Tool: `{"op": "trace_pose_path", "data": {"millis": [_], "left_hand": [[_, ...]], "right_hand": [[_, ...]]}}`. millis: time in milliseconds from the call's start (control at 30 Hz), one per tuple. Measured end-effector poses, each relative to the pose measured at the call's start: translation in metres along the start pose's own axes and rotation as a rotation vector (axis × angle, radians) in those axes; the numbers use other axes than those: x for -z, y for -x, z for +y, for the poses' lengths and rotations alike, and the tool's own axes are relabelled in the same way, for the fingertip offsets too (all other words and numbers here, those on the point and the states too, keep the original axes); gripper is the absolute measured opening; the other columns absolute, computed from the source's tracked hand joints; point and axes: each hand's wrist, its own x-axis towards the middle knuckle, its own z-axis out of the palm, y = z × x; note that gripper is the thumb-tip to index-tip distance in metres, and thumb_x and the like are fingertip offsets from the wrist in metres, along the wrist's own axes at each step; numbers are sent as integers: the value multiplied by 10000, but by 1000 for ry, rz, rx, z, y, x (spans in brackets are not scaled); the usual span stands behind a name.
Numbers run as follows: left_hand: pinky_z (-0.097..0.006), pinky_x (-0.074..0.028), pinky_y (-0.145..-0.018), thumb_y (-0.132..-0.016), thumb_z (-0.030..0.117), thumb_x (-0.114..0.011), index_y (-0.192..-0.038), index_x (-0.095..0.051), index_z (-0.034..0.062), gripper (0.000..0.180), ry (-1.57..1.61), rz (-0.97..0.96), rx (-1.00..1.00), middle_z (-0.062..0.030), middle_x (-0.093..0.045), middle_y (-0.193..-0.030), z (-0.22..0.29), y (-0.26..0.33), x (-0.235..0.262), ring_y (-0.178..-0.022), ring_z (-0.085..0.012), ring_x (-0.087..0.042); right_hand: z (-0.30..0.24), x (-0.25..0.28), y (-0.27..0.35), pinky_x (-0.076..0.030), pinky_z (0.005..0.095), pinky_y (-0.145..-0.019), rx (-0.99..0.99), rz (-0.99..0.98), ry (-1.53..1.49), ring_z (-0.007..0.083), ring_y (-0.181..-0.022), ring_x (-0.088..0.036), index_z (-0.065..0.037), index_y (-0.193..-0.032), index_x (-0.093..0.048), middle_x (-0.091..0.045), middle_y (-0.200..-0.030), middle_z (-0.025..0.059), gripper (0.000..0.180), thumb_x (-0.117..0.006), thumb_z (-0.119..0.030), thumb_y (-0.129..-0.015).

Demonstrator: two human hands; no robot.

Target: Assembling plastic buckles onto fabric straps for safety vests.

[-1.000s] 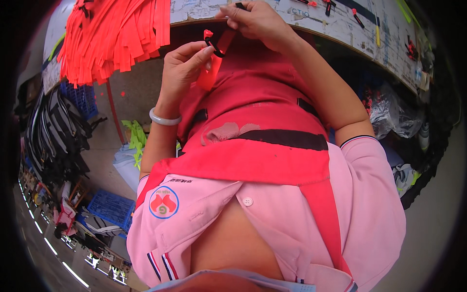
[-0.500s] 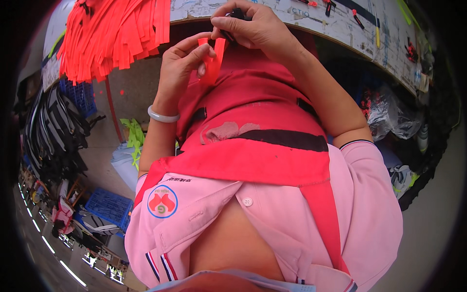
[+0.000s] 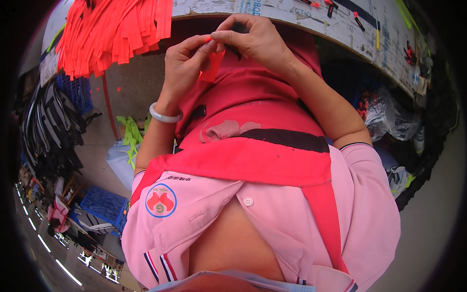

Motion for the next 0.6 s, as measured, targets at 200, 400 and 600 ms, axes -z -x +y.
{"op": "trace_pose_path", "data": {"millis": [200,400,600], "left_hand": [[-195,-487,-628,-896,60,-601,-992,-670,-20,143,-131,9,-166,-40,-694,-802,-6,0,0,-687,-58,-607],[-170,-460,-586,-900,53,-601,-1017,-670,-15,153,-72,-58,-70,-37,-693,-819,-2,3,3,-652,-39,-577],[-176,-424,-513,-886,82,-624,-1004,-678,-17,163,42,10,-8,-38,-686,-780,-2,4,5,-576,-36,-537]], "right_hand": [[-1,-1,0,-402,173,-501,-5,-1,-66,25,-595,-519,-12,-937,-636,-645,-729,11,202,-608,-210,-912],[3,2,-5,-359,159,-480,-35,-86,-37,20,-537,-475,-21,-928,-614,-635,-707,20,194,-600,-214,-915],[11,-4,-1,-331,165,-471,-128,-21,-46,10,-540,-455,-32,-947,-609,-596,-695,-10,222,-629,-249,-905]]}}
